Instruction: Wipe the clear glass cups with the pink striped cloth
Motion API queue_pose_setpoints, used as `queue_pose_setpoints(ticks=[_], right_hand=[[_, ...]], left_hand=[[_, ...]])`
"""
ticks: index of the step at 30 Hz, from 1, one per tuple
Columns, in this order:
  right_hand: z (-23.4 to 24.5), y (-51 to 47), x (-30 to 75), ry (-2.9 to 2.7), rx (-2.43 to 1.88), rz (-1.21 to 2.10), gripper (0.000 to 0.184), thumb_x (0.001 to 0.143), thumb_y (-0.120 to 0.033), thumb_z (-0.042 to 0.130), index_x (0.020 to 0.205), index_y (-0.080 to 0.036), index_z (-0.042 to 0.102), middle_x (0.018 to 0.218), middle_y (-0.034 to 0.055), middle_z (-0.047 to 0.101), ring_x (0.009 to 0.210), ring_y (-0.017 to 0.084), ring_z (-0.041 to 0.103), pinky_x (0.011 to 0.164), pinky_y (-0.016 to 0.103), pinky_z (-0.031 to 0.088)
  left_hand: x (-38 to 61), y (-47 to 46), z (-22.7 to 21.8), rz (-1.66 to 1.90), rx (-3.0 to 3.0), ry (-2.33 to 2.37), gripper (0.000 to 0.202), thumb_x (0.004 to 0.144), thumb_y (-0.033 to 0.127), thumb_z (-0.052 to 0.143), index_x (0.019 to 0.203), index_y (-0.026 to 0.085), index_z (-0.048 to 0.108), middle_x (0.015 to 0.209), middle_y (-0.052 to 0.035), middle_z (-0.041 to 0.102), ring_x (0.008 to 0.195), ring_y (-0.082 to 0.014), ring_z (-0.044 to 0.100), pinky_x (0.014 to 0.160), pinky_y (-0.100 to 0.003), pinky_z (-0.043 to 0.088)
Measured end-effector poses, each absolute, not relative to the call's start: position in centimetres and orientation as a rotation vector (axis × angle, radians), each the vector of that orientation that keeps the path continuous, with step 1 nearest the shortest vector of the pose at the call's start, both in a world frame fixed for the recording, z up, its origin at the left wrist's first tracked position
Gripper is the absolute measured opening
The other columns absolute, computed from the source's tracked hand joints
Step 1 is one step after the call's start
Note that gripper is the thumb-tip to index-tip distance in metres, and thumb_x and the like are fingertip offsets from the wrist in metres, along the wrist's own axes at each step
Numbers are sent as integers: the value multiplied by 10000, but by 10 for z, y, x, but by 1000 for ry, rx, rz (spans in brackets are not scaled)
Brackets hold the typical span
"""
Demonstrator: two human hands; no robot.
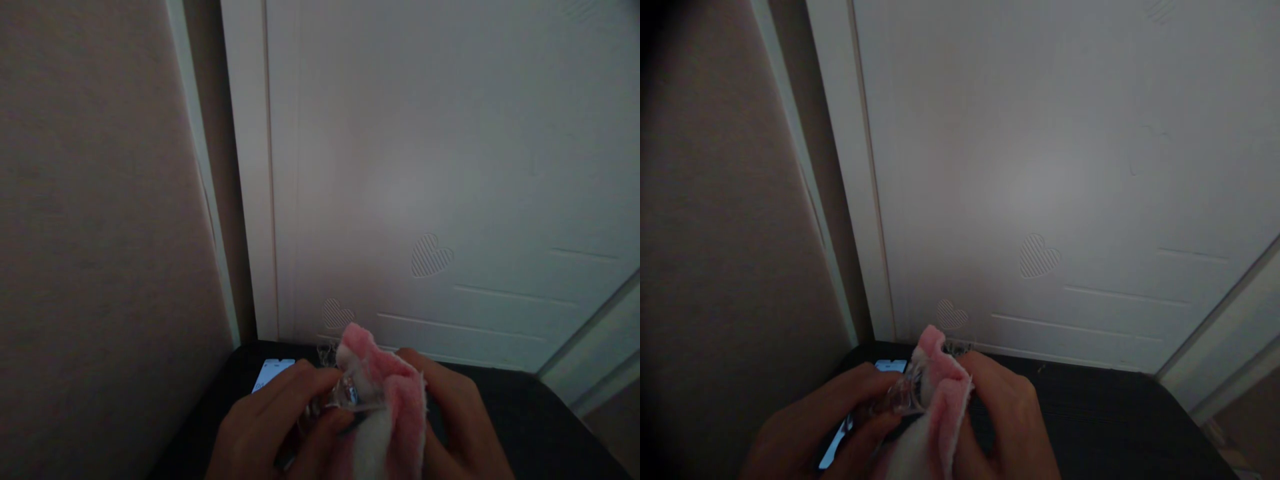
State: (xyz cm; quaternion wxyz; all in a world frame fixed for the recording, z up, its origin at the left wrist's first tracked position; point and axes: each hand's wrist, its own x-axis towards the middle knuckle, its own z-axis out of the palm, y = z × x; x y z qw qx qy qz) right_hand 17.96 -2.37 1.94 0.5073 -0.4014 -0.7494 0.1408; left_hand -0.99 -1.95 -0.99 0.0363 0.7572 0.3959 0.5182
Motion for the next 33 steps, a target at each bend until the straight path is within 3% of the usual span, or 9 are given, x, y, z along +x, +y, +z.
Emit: queue_pose_setpoints(ticks=[3, 9, 16, 21, 33], right_hand=[[20, -24, 181, -1821, -958, 319, 134, 866, -274, 566, 864, -264, 700, 714, 14, 724, 651, 205, 698, 615, 245, 561], [21, -19, 185, -1872, -922, 390, 177, 826, -262, 606, 976, -282, 697, 783, 17, 748, 686, 214, 711, 627, 251, 572], [21, -18, 185, -1882, -994, 416, 99, 823, -185, 583, 770, -246, 639, 644, -35, 656, 577, 144, 629, 556, 209, 482], [20, -15, 185, -1896, -1000, 532, 135, 803, -92, 583, 776, -213, 637, 685, -44, 655, 632, 123, 619, 582, 185, 456], [16, -13, 187, -1858, -1072, 591, 141, 812, -70, 585, 793, -204, 628, 713, -49, 638, 663, 121, 592, 621, 214, 421]], left_hand=[[-10, -20, -11, 1542, 2343, 1296, 155, 847, 288, 644, 1003, 287, 642, 785, 43, 707, 658, -111, 683, 597, -161, 535], [-8, -19, -11, 1508, 2389, 1318, 171, 858, 267, 632, 1029, 278, 633, 803, 45, 690, 657, -88, 664, 586, -147, 522], [-7, -21, -9, 1491, 2429, 1343, 188, 846, 235, 636, 1030, 264, 606, 793, 54, 681, 614, -74, 651, 561, -141, 528], [-4, -20, -7, 1438, 2407, 1347, 118, 872, 243, 617, 989, 238, 624, 746, 51, 679, 581, -80, 649, 527, -150, 531], [-3, -24, -14, 1404, 2427, 1341, 230, 894, 228, 607, 1120, 267, 627, 967, 13, 728, 829, -117, 708, 714, -191, 560]])
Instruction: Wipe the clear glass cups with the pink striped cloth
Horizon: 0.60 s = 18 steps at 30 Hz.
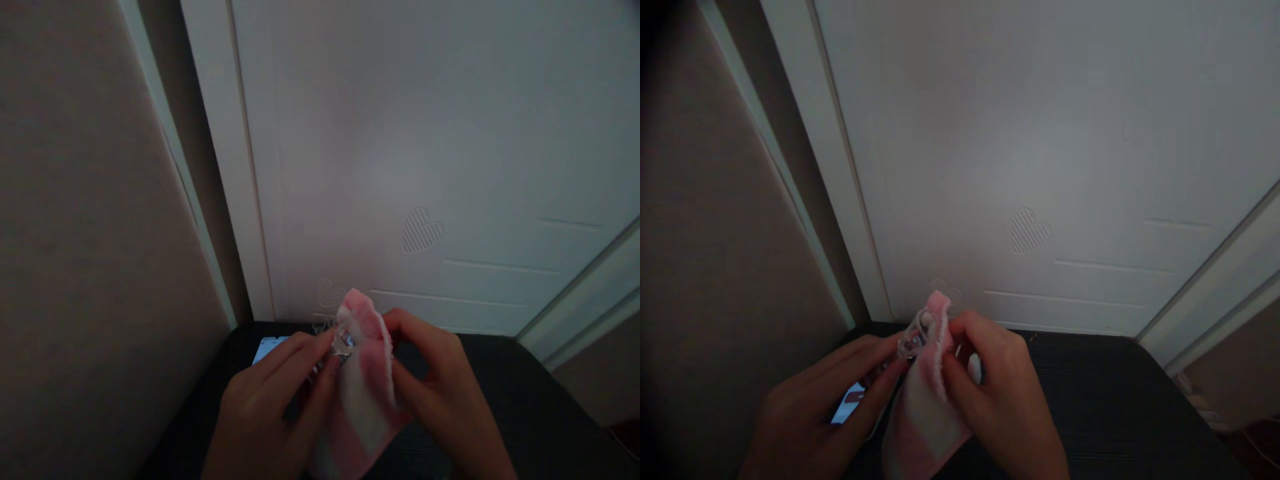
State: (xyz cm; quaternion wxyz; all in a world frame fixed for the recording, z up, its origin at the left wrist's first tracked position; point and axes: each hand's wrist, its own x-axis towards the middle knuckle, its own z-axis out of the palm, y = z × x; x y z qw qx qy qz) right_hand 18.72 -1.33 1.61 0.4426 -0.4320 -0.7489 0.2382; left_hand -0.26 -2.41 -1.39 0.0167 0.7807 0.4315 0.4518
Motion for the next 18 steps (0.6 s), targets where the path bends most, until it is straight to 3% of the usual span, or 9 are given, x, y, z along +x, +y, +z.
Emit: queue_pose_setpoints(ticks=[10, 18], right_hand=[[17, -14, 185, -1849, -1059, 636, 149, 778, -52, 584, 764, -196, 620, 698, -50, 606, 665, 120, 583, 621, 221, 411], [18, -14, 183, -1879, -1041, 614, 165, 782, -40, 575, 748, -199, 602, 698, -49, 608, 650, 114, 566, 618, 215, 407]], left_hand=[[1, -21, -10, 1387, 2342, 1357, 110, 884, 291, 611, 991, 303, 635, 836, 93, 766, 668, -107, 730, 574, -168, 554], [4, -24, -5, 1438, 2373, 1369, 71, 884, 289, 595, 948, 266, 617, 781, 68, 726, 620, -102, 690, 550, -182, 518]])
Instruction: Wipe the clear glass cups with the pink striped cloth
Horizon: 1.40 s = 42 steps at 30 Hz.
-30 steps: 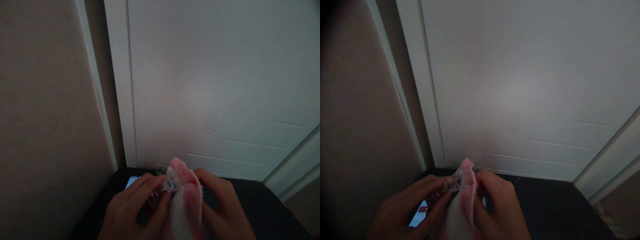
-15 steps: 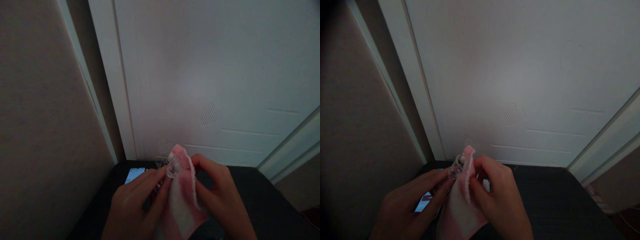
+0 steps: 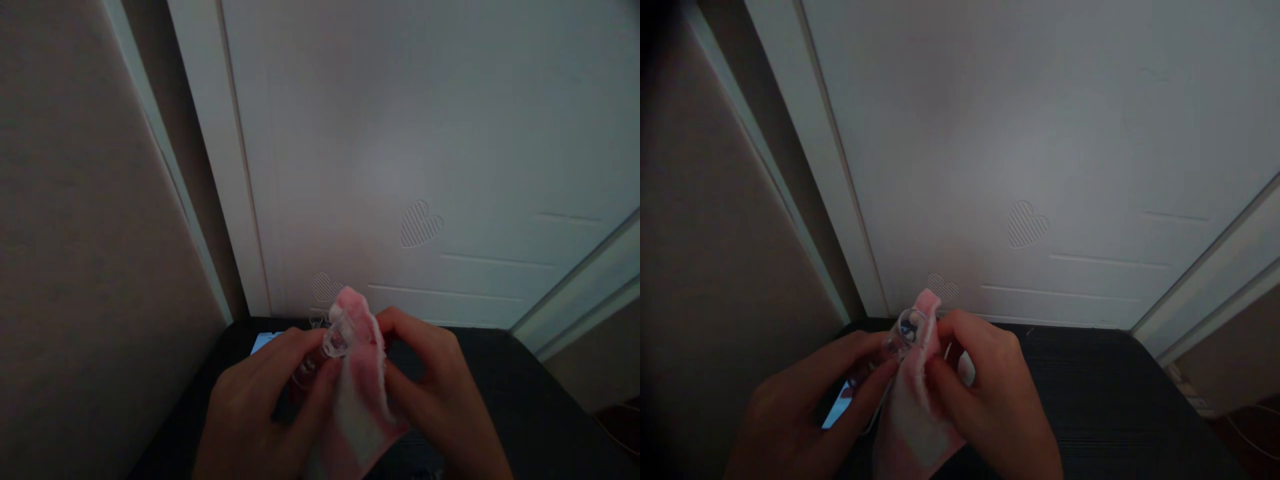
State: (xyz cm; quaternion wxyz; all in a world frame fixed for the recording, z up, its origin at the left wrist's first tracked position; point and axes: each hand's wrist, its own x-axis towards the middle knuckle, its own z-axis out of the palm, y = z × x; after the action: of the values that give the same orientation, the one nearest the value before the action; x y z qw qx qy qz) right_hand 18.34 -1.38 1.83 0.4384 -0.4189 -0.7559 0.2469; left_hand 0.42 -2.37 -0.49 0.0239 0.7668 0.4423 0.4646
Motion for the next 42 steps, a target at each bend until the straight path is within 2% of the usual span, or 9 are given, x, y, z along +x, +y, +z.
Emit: queue_pose_setpoints(ticks=[12, 19, 23, 30, 36, 42], right_hand=[[15, -16, 191, -1840, -1041, 622, 164, 783, -49, 593, 788, -208, 630, 710, -54, 611, 681, 125, 596, 628, 215, 419], [13, -16, 191, -1800, -983, 678, 135, 805, -103, 614, 810, -233, 650, 733, -64, 632, 679, 112, 580, 622, 209, 410], [10, -17, 194, -1771, -958, 727, 148, 802, -116, 609, 810, -256, 655, 721, -72, 619, 666, 107, 558, 587, 194, 408], [9, -19, 199, -1685, -1011, 842, 129, 819, -150, 594, 799, -263, 653, 733, -60, 616, 620, 109, 539, 493, 184, 402], [12, -16, 197, -1837, -998, 765, 173, 813, -113, 615, 850, -278, 649, 788, -75, 655, 745, 113, 595, 671, 192, 427], [16, -13, 195, -1923, -973, 716, 186, 766, -64, 641, 804, -246, 642, 731, -85, 641, 690, 92, 602, 645, 169, 416]], left_hand=[[0, -26, -6, 1448, 2427, 1375, 61, 875, 213, 594, 932, 234, 600, 743, 53, 670, 565, -84, 616, 526, -188, 487], [-7, -23, -4, 1445, 2480, 1321, 86, 899, 232, 577, 974, 230, 618, 770, 37, 666, 619, -94, 642, 558, -188, 494], [-12, -21, -5, 1453, 2545, 1273, 130, 945, 219, 514, 1010, 249, 623, 899, 29, 706, 786, -97, 684, 672, -170, 511], [-12, -17, -6, 1370, 2622, 1200, 185, 979, 237, 464, 1089, 254, 612, 952, 37, 700, 799, -85, 681, 691, -168, 525], [-10, -17, 1, 1407, 2730, 1165, 195, 991, 275, 428, 1010, 251, 620, 937, 34, 733, 758, -94, 712, 622, -149, 561], [-17, -16, -2, 1318, 2691, 1030, 205, 956, 180, 470, 1093, 256, 602, 991, 21, 720, 781, -91, 706, 637, -124, 562]])
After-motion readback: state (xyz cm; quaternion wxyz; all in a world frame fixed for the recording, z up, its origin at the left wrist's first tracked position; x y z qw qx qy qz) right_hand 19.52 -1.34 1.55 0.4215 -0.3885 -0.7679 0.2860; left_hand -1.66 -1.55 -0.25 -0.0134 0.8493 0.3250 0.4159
